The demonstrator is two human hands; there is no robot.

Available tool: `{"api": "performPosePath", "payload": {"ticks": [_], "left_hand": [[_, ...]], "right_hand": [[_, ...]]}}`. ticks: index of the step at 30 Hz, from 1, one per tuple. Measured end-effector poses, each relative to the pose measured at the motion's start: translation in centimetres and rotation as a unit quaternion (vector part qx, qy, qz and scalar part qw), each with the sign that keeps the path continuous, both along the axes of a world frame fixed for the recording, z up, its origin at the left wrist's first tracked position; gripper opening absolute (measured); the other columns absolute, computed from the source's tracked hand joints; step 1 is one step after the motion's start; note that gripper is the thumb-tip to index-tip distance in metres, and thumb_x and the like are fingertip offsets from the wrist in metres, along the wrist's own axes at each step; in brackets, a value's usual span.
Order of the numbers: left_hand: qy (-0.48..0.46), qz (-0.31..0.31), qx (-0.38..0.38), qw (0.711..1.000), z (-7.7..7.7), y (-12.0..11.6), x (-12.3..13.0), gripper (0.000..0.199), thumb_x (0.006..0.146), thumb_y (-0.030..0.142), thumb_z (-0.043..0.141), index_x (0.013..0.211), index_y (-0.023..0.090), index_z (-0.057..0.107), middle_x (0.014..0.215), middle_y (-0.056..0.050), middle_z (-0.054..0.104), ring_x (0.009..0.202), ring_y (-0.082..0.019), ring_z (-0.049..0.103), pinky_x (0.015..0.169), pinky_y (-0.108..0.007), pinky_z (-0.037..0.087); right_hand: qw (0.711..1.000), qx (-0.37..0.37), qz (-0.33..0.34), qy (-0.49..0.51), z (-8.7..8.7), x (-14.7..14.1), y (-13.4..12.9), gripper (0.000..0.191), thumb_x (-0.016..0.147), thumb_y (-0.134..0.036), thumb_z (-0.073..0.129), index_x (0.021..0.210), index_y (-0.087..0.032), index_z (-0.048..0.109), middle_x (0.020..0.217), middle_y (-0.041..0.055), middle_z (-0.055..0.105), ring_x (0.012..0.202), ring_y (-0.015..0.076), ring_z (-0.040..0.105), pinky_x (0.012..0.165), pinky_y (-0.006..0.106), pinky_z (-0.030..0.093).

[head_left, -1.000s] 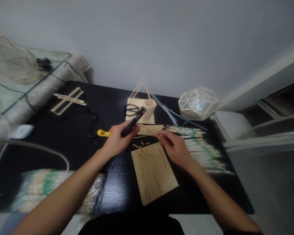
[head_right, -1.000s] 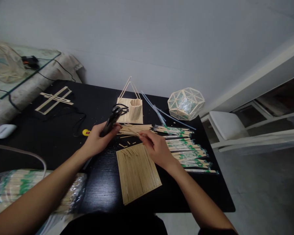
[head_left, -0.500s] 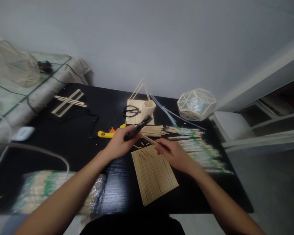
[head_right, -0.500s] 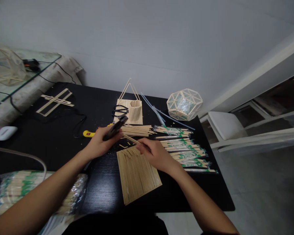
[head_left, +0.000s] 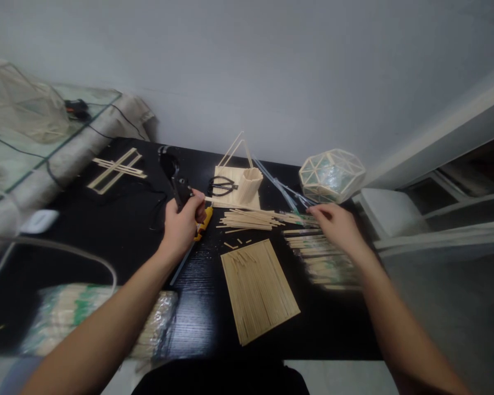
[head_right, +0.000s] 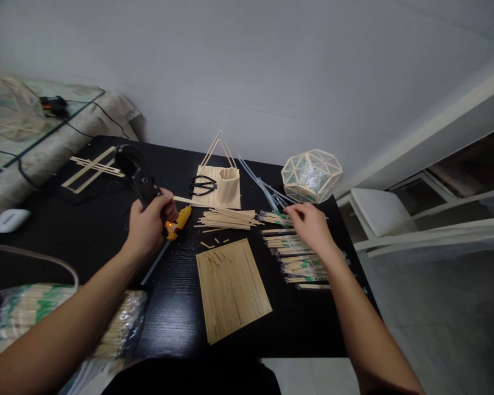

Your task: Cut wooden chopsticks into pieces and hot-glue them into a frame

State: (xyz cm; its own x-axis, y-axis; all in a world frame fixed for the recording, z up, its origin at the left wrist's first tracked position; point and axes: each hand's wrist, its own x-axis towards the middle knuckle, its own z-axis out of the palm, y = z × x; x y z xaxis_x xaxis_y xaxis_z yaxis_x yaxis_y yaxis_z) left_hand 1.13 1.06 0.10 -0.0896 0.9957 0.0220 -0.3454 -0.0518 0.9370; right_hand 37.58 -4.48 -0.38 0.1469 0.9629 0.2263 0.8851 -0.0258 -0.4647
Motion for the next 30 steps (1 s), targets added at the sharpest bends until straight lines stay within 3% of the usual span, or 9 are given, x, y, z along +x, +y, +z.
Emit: {"api": "performPosePath", "payload": {"ticks": [6, 9, 13, 16, 18, 20, 23, 27, 30], "left_hand": [[0.129, -0.042, 0.008, 0.991, -0.5, -0.6, 0.0, 0.022, 0.080, 0.035, 0.073, 0.072, 0.019, 0.061, 0.056, 0.004, 0.048, 0.052, -0.011, 0.044, 0.050, -0.024, 0.036], [0.199, -0.063, 0.025, 0.978, -0.7, -0.7, -0.3, 0.024, 0.084, 0.040, 0.071, 0.075, 0.019, 0.061, 0.057, 0.004, 0.048, 0.054, -0.012, 0.044, 0.052, -0.026, 0.036], [0.288, -0.112, 0.085, 0.947, -0.9, -0.8, -0.5, 0.026, 0.089, 0.041, 0.066, 0.077, 0.019, 0.061, 0.063, 0.003, 0.051, 0.061, -0.014, 0.046, 0.059, -0.027, 0.040], [0.332, -0.134, 0.132, 0.924, -1.2, -1.0, -0.4, 0.024, 0.094, 0.039, 0.063, 0.081, 0.019, 0.061, 0.071, 0.001, 0.055, 0.067, -0.014, 0.049, 0.064, -0.028, 0.041], [0.347, -0.145, 0.154, 0.914, -1.3, -1.1, -0.3, 0.023, 0.096, 0.038, 0.061, 0.083, 0.018, 0.059, 0.075, 0.001, 0.056, 0.069, -0.014, 0.049, 0.066, -0.027, 0.041], [0.352, -0.152, 0.166, 0.908, -1.4, -1.2, -0.1, 0.023, 0.098, 0.037, 0.059, 0.083, 0.018, 0.058, 0.075, 0.002, 0.055, 0.069, -0.014, 0.049, 0.066, -0.027, 0.040], [0.372, -0.162, 0.172, 0.898, -1.4, -1.3, 0.0, 0.025, 0.098, 0.037, 0.057, 0.081, 0.019, 0.057, 0.071, 0.003, 0.052, 0.066, -0.013, 0.047, 0.064, -0.026, 0.039], [0.420, -0.158, 0.189, 0.873, -1.4, -1.3, -0.1, 0.021, 0.095, 0.029, 0.060, 0.078, 0.019, 0.054, 0.067, 0.004, 0.052, 0.062, -0.012, 0.045, 0.061, -0.025, 0.035], [0.438, -0.138, 0.194, 0.867, -1.2, -1.4, -0.2, 0.017, 0.094, 0.026, 0.060, 0.079, 0.019, 0.055, 0.066, 0.005, 0.053, 0.061, -0.011, 0.046, 0.061, -0.024, 0.034]], "right_hand": [[0.998, 0.049, 0.017, -0.047, -1.2, -3.2, 7.4, 0.022, 0.095, -0.031, 0.060, 0.096, -0.017, 0.077, 0.087, 0.0127, 0.075, 0.085, 0.0295, 0.068, 0.085, 0.043, 0.052], [0.997, 0.074, 0.002, -0.032, -1.5, -5.0, 8.7, 0.026, 0.091, -0.031, 0.068, 0.109, -0.014, 0.075, 0.105, 0.0182, 0.074, 0.098, 0.0332, 0.068, 0.092, 0.048, 0.052], [0.991, 0.025, 0.074, 0.110, -0.3, -7.7, 6.4, 0.027, 0.095, -0.037, 0.067, 0.108, -0.015, 0.075, 0.104, 0.0152, 0.076, 0.093, 0.0282, 0.071, 0.086, 0.043, 0.056], [0.935, -0.154, 0.259, 0.188, 1.3, -9.7, 3.4, 0.029, 0.101, -0.044, 0.062, 0.105, -0.019, 0.077, 0.095, 0.0074, 0.079, 0.087, 0.0227, 0.073, 0.082, 0.037, 0.056], [0.900, -0.216, 0.319, 0.204, 2.1, -10.6, 1.9, 0.024, 0.100, -0.038, 0.062, 0.102, -0.020, 0.077, 0.094, 0.0055, 0.080, 0.086, 0.0208, 0.074, 0.082, 0.035, 0.055], [0.887, -0.244, 0.318, 0.231, 2.5, -10.9, 1.1, 0.021, 0.099, -0.033, 0.061, 0.097, -0.019, 0.076, 0.087, 0.0036, 0.079, 0.080, 0.0185, 0.072, 0.078, 0.032, 0.055], [0.899, -0.243, 0.283, 0.227, 2.2, -10.7, 1.1, 0.018, 0.097, -0.031, 0.065, 0.091, -0.018, 0.076, 0.081, 0.0019, 0.077, 0.073, 0.0168, 0.069, 0.071, 0.029, 0.051], [0.945, -0.176, 0.253, 0.112, 0.9, -10.2, 1.8, 0.010, 0.094, -0.023, 0.072, 0.088, -0.018, 0.078, 0.087, 0.0042, 0.077, 0.081, 0.0194, 0.069, 0.077, 0.032, 0.049], [0.955, -0.149, 0.254, 0.017, -0.3, -10.5, 1.8, 0.009, 0.094, -0.016, 0.072, 0.089, -0.018, 0.080, 0.092, 0.0082, 0.077, 0.088, 0.0223, 0.069, 0.082, 0.034, 0.049]]}}
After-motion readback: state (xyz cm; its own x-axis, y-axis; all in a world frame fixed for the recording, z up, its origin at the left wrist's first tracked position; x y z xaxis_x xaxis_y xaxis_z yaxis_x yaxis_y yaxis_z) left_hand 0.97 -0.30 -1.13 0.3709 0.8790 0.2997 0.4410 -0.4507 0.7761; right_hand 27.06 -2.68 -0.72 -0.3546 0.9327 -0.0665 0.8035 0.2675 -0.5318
